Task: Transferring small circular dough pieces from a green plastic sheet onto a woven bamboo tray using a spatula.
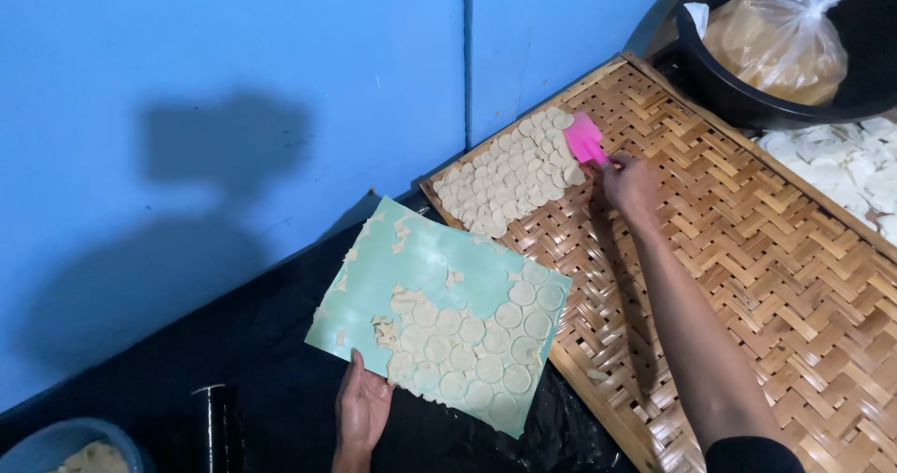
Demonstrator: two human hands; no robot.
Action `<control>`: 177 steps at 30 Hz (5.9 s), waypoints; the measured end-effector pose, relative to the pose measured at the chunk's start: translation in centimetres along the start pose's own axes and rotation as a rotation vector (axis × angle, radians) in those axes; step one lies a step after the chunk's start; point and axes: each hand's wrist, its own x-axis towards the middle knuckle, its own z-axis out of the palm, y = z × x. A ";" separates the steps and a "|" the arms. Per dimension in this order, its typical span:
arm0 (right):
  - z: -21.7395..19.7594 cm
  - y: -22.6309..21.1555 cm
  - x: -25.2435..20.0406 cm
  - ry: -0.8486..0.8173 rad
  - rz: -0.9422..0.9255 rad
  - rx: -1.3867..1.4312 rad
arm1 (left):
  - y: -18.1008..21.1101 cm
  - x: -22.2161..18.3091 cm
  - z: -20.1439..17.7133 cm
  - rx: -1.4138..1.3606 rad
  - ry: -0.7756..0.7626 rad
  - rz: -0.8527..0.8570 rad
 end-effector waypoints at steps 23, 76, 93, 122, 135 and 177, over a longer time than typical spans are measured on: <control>-12.4 -6.3 -23.0 -0.249 -0.196 -0.070 | 1.2 -0.6 1.3 0.011 -0.066 -0.003; -9.0 0.9 -19.8 -0.338 0.020 0.232 | 0.8 -1.1 0.8 0.010 -0.114 0.009; -3.8 -3.4 -2.6 0.008 -0.023 -0.089 | 0.6 -0.6 0.7 -0.060 -0.041 -0.018; -19.1 -9.4 -30.6 -0.231 -0.003 -0.454 | 0.4 -0.9 0.2 -0.033 -0.120 0.061; -19.3 -10.0 -31.2 -0.218 -0.018 -0.507 | 0.1 -1.3 -0.2 -0.032 -0.122 0.052; -10.0 1.7 -20.4 -0.325 0.297 0.686 | -6.3 -4.3 5.5 0.201 -0.133 -0.089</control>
